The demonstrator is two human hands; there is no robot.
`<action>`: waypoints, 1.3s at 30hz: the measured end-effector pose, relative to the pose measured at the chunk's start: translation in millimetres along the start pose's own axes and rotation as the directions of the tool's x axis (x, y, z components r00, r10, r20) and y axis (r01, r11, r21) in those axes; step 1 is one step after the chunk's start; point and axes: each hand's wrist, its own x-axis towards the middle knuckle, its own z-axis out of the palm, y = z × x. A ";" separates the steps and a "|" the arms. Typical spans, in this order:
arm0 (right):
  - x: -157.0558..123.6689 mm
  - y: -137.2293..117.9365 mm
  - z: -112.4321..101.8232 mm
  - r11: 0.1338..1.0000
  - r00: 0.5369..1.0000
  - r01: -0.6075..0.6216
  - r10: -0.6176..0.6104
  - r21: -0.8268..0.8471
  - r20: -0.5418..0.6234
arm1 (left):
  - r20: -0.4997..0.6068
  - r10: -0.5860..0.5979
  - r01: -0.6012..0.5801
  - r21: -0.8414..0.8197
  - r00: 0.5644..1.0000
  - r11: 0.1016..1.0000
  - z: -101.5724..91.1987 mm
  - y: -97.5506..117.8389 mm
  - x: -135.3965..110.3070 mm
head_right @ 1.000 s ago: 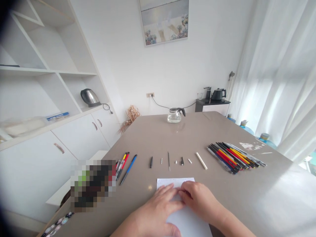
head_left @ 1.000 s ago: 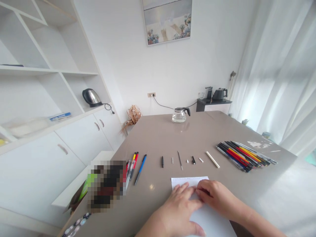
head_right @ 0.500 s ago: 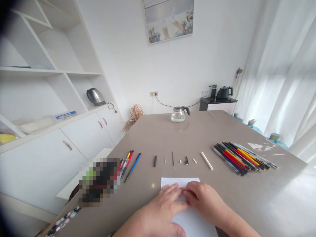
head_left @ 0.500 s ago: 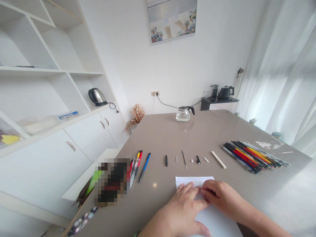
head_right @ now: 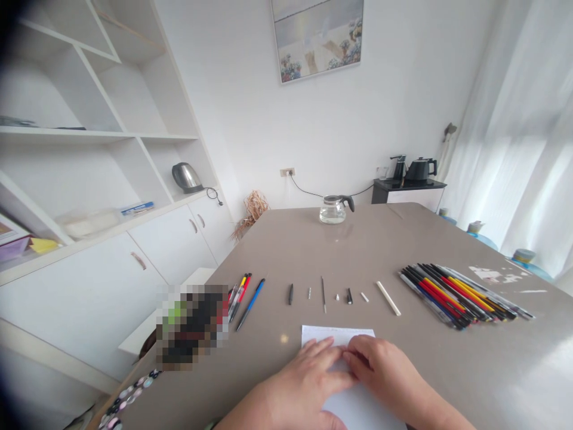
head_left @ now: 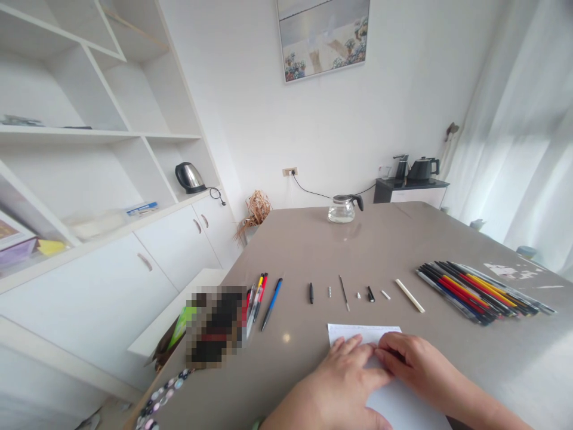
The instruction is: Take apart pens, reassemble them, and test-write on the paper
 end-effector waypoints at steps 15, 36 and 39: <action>2.2 0.5 1.4 1.000 1.000 0.002 -0.002 0.002 0.009 | 0.029 -0.003 0.002 0.028 1.000 1.000 -2.9 1.3 -1.0; 3.0 5.0 6.0 1.000 1.000 0.006 -0.006 -0.014 0.000 | -0.005 0.033 -0.033 0.036 0.999 0.999 1.1 -3.6 -1.8; 2.7 4.1 5.3 1.000 1.000 0.008 -0.008 -0.020 -0.011 | 0.019 0.005 -0.006 0.031 1.000 0.999 -0.1 -1.4 -0.8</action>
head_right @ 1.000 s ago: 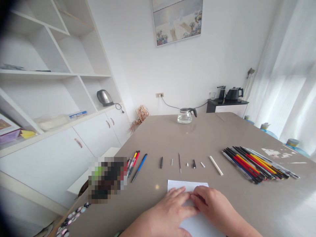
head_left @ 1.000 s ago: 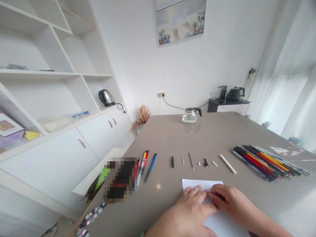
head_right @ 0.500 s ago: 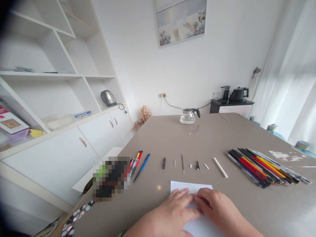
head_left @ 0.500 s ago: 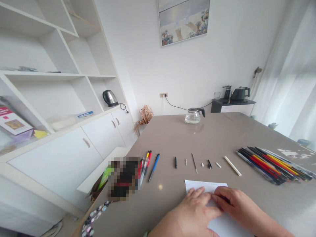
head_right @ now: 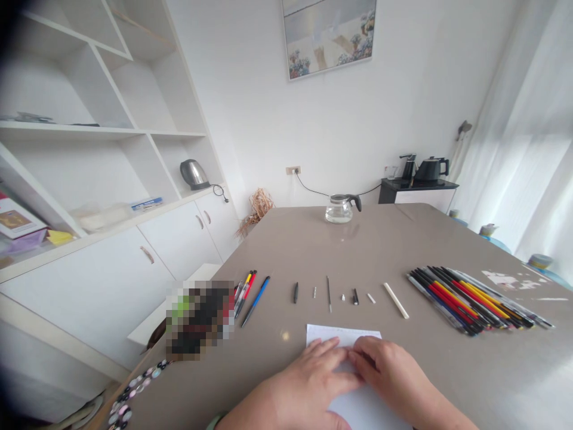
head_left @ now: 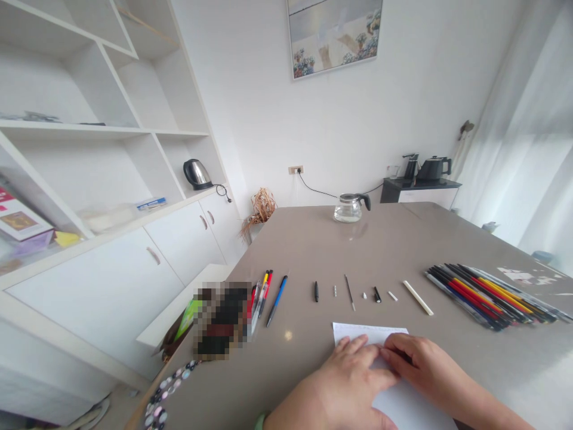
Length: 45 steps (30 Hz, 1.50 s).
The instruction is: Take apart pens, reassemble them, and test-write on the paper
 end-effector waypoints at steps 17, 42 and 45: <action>10.0 82.0 -52.1 0.866 0.611 -0.480 0.446 0.142 -0.654 | 0.076 -0.055 0.063 -0.116 0.996 0.991 13.8 -13.7 12.2; 21.9 91.5 -35.7 0.802 0.798 -0.577 0.514 -0.154 -0.314 | -0.109 0.049 -0.057 -0.068 0.993 0.996 8.5 -7.8 -1.8; 23.5 100.1 -33.9 0.808 0.807 -0.570 0.517 -0.147 -0.285 | -0.111 0.064 -0.066 -0.023 0.992 0.998 8.7 -9.3 -2.3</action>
